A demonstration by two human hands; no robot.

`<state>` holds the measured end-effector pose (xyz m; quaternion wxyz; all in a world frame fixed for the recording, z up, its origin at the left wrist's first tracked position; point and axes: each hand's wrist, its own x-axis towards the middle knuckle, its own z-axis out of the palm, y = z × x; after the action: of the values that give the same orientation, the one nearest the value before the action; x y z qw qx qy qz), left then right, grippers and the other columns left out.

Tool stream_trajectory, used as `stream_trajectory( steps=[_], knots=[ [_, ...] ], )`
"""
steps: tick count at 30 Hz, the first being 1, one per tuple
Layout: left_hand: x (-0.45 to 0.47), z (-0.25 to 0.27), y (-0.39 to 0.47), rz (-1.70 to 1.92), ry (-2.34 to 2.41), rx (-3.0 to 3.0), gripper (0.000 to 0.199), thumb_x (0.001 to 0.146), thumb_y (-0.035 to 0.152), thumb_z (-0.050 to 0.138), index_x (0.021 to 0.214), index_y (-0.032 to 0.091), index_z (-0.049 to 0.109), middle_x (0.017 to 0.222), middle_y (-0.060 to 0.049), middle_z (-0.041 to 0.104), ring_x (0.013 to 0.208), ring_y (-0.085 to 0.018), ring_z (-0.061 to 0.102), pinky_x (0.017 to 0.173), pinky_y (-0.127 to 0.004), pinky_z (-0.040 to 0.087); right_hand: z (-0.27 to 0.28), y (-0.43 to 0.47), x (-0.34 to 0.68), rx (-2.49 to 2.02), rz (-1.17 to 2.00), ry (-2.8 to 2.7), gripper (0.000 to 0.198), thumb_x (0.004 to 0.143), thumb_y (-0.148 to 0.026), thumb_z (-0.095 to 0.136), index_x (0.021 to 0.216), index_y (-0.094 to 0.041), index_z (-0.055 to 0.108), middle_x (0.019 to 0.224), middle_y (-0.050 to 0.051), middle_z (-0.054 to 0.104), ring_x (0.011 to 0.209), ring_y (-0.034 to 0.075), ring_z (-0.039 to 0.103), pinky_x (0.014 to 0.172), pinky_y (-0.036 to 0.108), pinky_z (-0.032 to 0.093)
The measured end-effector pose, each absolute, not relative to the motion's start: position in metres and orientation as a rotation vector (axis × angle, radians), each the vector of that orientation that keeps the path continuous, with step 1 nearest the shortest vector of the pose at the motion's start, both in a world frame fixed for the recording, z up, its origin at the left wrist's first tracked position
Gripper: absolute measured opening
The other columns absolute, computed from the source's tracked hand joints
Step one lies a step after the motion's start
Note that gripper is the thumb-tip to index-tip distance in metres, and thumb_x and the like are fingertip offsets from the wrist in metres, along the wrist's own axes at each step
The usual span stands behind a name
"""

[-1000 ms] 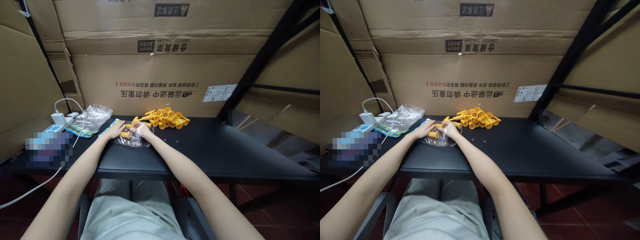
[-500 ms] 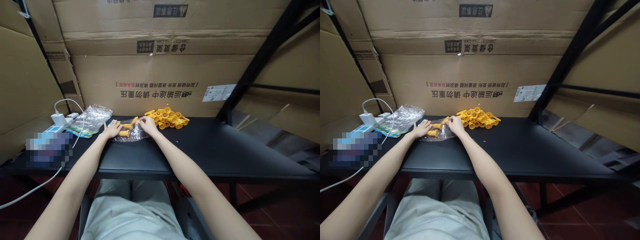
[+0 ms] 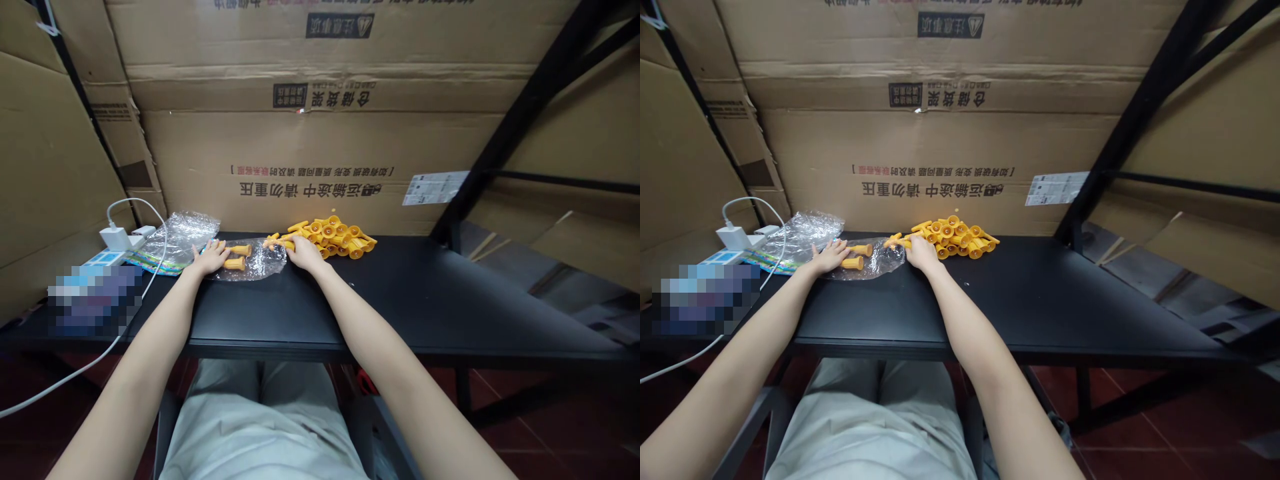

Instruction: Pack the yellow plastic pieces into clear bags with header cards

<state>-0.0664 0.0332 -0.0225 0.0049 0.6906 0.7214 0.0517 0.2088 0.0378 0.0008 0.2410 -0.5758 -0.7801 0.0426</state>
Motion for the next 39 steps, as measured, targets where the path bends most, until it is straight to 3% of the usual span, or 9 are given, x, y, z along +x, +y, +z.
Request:
stream_trajectory(
  steps=[5,11,16,21,27,33,39],
  knots=[
    [-0.066,-0.023,0.033,0.165,2.249,2.146,0.061,0.090,0.050,0.009,0.144,0.027,0.026,0.152,-0.003,0.019,0.140,-0.029,0.011,0.105,-0.066,0.009,0.008,0.046,0.210,-1.361,0.188,-1.656,0.033,0.082,-0.034,0.052,0.109,-0.014,0.047,0.102,0.011,0.060,0.094,0.021,0.057,0.082,0.031,0.043],
    [-0.066,-0.024,0.033,0.182,2.244,2.145,0.062,0.089,0.051,0.010,0.144,0.026,0.027,0.151,-0.003,0.020,0.140,-0.029,0.010,0.105,-0.066,0.010,0.017,0.048,0.203,-1.209,0.210,-1.388,0.036,0.083,-0.045,0.048,0.105,-0.017,0.047,0.104,0.009,0.056,0.090,0.016,0.056,0.077,0.026,0.045],
    [-0.067,-0.025,0.034,0.203,2.231,2.148,0.062,0.089,0.050,0.009,0.144,0.026,0.027,0.152,-0.003,0.020,0.140,-0.030,0.009,0.105,-0.067,0.009,0.023,0.036,0.200,-1.195,0.306,-1.694,0.036,0.084,-0.042,0.047,0.111,-0.019,0.052,0.101,0.007,0.061,0.078,0.015,0.060,0.071,0.027,0.046],
    [-0.067,-0.026,0.034,0.213,2.216,2.145,0.063,0.089,0.050,0.009,0.144,0.025,0.027,0.152,-0.003,0.019,0.141,-0.029,0.008,0.105,-0.067,0.007,0.014,0.028,0.200,-1.414,0.224,-2.295,0.024,0.071,-0.025,0.066,0.093,-0.019,0.066,0.101,0.007,0.064,0.093,0.022,0.059,0.081,0.028,0.044],
    [-0.068,-0.026,0.036,0.196,2.206,2.127,0.063,0.089,0.051,0.009,0.144,0.025,0.026,0.152,-0.002,0.018,0.141,-0.028,0.004,0.105,-0.066,0.002,0.010,0.027,0.194,-1.311,0.147,-2.449,0.037,0.073,-0.005,0.052,0.107,-0.016,0.062,0.113,0.009,0.060,0.101,0.018,0.058,0.086,0.024,0.043],
    [-0.065,-0.023,0.032,0.179,2.219,2.137,0.062,0.089,0.050,0.009,0.144,0.027,0.025,0.152,-0.002,0.019,0.141,-0.030,0.007,0.105,-0.067,0.006,0.021,0.019,0.197,-1.549,0.081,-2.405,0.010,0.076,-0.020,0.060,0.082,-0.016,0.066,0.090,0.008,0.067,0.087,0.021,0.062,0.073,0.026,0.045],
    [-0.062,-0.020,0.029,0.189,2.160,2.193,0.056,0.091,0.048,0.011,0.142,0.033,0.028,0.153,-0.002,0.018,0.141,-0.030,0.006,0.104,-0.067,0.004,0.022,0.018,0.201,-1.644,0.235,-2.431,0.006,0.070,-0.021,0.064,0.074,-0.018,0.067,0.076,0.004,0.068,0.069,0.016,0.061,0.057,0.022,0.041]
  ],
)
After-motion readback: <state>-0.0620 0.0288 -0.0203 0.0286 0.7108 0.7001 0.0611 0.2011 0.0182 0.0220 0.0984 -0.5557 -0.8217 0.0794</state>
